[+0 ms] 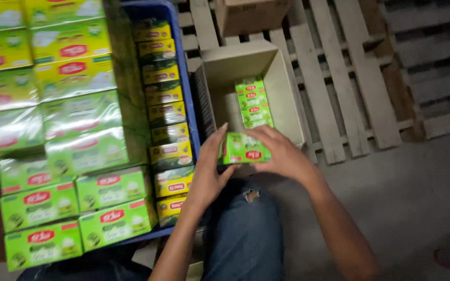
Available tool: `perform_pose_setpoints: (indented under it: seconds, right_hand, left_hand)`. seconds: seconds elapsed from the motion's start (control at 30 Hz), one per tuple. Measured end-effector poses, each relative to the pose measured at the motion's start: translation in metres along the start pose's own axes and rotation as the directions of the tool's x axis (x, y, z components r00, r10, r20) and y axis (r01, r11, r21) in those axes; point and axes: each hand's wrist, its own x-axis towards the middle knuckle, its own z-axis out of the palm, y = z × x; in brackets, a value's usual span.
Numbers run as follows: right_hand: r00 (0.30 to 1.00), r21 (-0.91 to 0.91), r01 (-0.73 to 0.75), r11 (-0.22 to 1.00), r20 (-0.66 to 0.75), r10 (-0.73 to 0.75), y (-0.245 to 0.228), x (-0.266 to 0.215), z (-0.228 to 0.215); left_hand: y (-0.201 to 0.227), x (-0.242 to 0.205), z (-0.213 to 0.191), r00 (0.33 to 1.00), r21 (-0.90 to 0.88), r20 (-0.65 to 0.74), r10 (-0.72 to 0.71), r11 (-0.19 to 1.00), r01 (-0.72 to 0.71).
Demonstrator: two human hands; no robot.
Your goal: The person transfers small green and yellow boxes from a blue plastic crate into a larger cardboard box. They pick up the boxes one at a time and place them neatly in rows inside the cardboard box.
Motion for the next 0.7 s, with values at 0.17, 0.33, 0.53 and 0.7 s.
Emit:
perform_pose_setpoints:
  seconds: [0.17, 0.33, 0.53, 0.7]
  right_hand:
    - [0.989, -0.054, -0.143, 0.988, -0.048, 0.141, 0.101, 0.04, 0.01]
    - [0.963, -0.126, -0.235, 0.964, 0.107, 0.249, 0.223, 0.069, 0.071]
    - [0.892, -0.289, -0.184, 0.939, 0.353, 0.283, 0.325, 0.077, 0.153]
    - [0.801, -0.489, -0.166, 0.856, 0.44, 0.406, 0.341, 0.08, 0.174]
  left_hand:
    - [-0.012, 0.005, 0.013, 0.992, 0.211, 0.066, -0.108, 0.973, 0.092]
    - [-0.025, 0.005, 0.019, 0.984, 0.339, 0.165, -0.071, 0.941, 0.011]
    - [-0.03, 0.007, 0.018, 0.982, 0.361, 0.163, -0.095, 0.932, 0.03]
    - [-0.036, 0.005, 0.018, 0.976, 0.369, 0.185, -0.114, 0.928, 0.038]
